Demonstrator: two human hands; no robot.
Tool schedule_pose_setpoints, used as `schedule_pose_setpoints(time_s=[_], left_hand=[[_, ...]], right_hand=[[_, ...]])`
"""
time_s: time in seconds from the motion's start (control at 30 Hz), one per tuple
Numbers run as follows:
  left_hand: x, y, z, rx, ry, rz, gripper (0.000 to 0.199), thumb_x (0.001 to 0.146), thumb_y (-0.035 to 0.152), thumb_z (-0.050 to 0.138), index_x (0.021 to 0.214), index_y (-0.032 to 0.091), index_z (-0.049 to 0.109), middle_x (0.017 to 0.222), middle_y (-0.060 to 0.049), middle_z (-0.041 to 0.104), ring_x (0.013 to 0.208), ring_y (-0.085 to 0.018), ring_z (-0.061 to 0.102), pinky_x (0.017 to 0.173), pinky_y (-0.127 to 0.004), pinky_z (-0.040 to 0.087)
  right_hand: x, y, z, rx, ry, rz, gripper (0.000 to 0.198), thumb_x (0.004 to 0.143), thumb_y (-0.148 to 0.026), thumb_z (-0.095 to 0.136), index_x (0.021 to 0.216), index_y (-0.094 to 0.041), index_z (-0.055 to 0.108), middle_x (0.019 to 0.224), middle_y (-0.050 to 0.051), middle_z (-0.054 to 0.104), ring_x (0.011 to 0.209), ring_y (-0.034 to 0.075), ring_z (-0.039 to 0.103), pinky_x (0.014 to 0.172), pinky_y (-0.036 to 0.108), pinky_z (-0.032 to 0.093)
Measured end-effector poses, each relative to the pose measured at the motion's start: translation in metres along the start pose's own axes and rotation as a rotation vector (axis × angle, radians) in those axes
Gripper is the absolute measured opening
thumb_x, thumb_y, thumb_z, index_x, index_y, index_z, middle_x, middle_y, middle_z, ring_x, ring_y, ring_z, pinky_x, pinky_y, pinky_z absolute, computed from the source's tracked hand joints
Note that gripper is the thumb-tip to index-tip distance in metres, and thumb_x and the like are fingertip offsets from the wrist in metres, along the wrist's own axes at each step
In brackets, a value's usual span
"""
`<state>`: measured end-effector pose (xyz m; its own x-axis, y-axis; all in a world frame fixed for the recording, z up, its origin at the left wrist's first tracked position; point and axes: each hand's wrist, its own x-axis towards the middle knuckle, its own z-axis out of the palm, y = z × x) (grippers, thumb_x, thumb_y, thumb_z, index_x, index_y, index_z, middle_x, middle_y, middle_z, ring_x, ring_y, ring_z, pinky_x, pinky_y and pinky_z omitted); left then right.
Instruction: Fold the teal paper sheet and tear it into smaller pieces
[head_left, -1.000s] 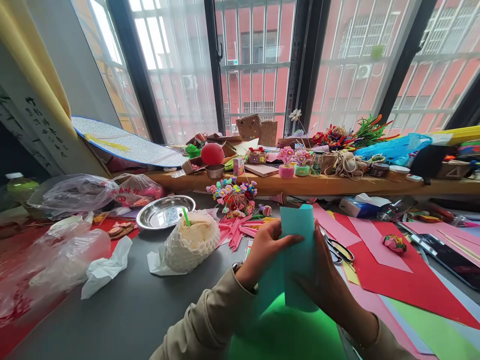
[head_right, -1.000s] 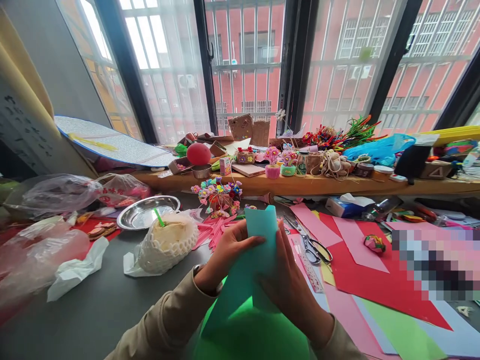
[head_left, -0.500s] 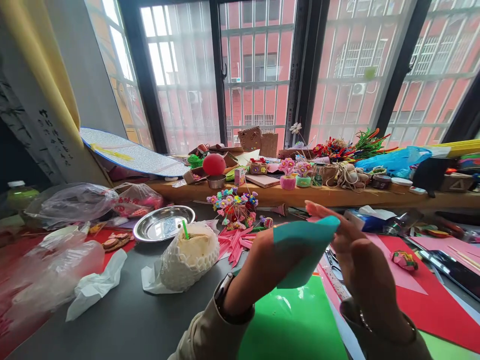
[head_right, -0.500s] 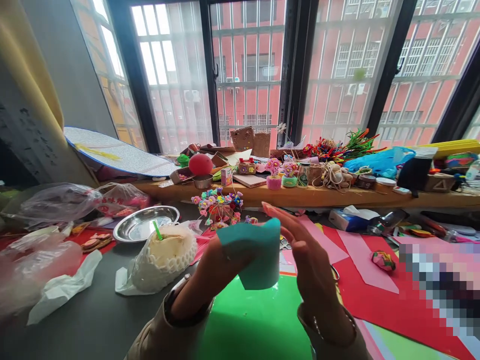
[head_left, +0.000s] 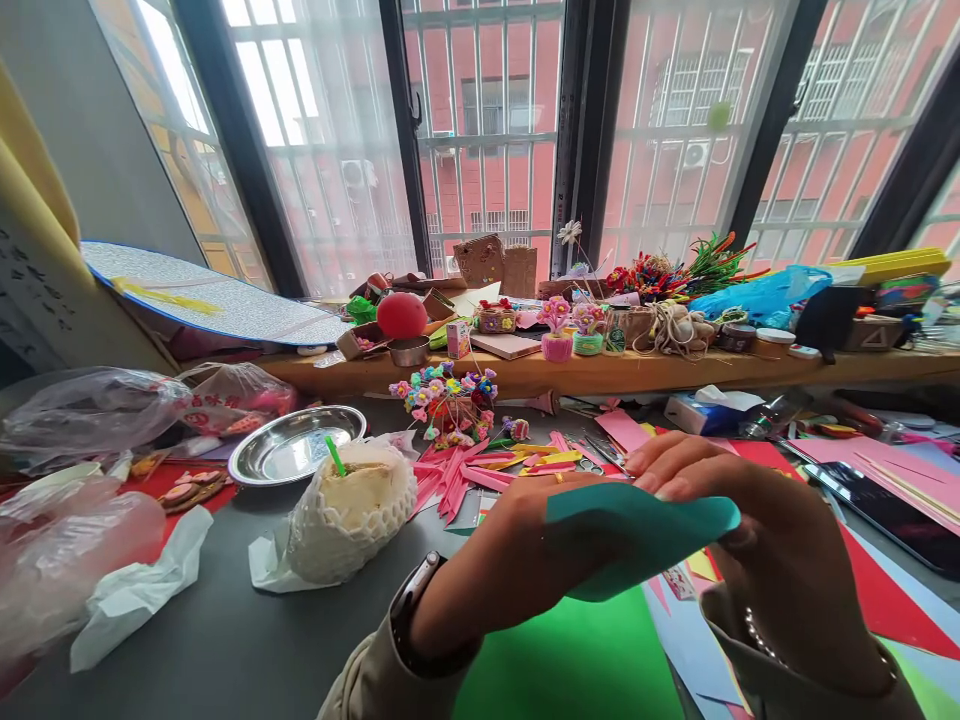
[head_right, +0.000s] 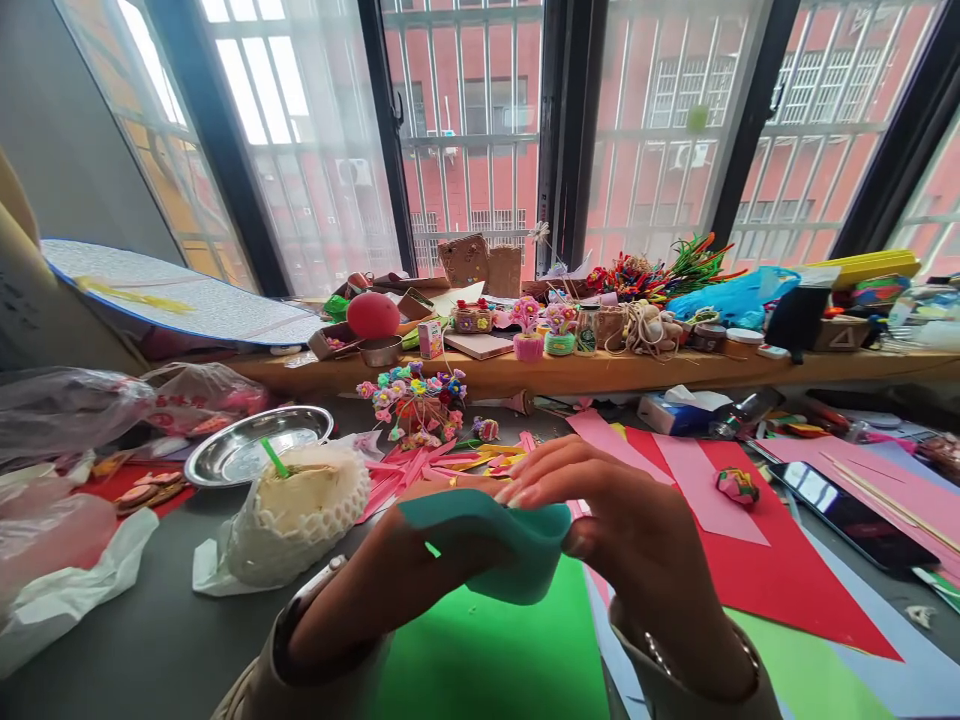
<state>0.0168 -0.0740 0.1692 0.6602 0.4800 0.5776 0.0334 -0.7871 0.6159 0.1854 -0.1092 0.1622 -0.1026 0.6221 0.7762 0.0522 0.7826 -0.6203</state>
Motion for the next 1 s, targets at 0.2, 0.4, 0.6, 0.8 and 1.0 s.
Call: schedule_pose_setpoints(time_s=[0.2,0.4,0.6,0.8,1.0], left_hand=[[0.003,0.003,-0.004,-0.024,-0.021,0.001,0.026,0.077,0.019,0.049,0.101,0.022,0.060,0.091,-0.002,0.064,0.078,-0.016,0.059,0.072,-0.023,0.046],[0.003,0.000,-0.002,-0.042,0.010,0.035,0.031,0.076,0.015,0.051,0.104,0.024,0.059,0.103,-0.003,0.061,0.092,-0.018,0.057,0.081,-0.024,0.043],[0.003,0.001,-0.003,-0.072,0.011,0.033,0.029,0.077,0.016,0.050,0.102,0.026,0.059,0.102,-0.003,0.060,0.092,-0.017,0.056,0.078,-0.024,0.046],[0.002,-0.002,-0.002,-0.053,0.063,0.011,0.024,0.077,0.018,0.052,0.098,0.023,0.062,0.096,-0.005,0.061,0.086,-0.015,0.057,0.075,-0.022,0.047],[0.001,-0.009,0.000,0.055,0.124,0.061,0.022,0.076,0.020,0.053,0.095,0.024,0.064,0.087,-0.003,0.066,0.076,-0.014,0.060,0.068,-0.021,0.047]], right_hand=[[-0.002,-0.001,0.001,0.030,0.092,-0.008,0.010,0.076,-0.028,0.053,0.078,-0.024,0.062,0.072,0.002,0.060,0.073,0.019,0.055,0.070,0.036,0.045],[-0.001,-0.006,0.003,0.026,0.154,-0.035,0.007,0.074,-0.024,0.056,0.073,-0.023,0.063,0.067,0.001,0.061,0.069,0.017,0.056,0.067,0.032,0.046],[-0.006,-0.006,0.001,-0.038,0.170,-0.034,0.009,0.075,-0.019,0.055,0.076,-0.023,0.063,0.069,0.002,0.061,0.070,0.018,0.056,0.066,0.034,0.045],[-0.007,-0.010,0.004,-0.108,0.227,-0.022,0.011,0.075,-0.016,0.055,0.078,-0.023,0.063,0.071,0.002,0.061,0.071,0.019,0.055,0.064,0.034,0.043],[-0.010,-0.010,0.009,-0.169,0.359,0.020,0.010,0.073,-0.015,0.057,0.073,-0.023,0.062,0.067,0.000,0.060,0.069,0.016,0.055,0.064,0.032,0.043]])
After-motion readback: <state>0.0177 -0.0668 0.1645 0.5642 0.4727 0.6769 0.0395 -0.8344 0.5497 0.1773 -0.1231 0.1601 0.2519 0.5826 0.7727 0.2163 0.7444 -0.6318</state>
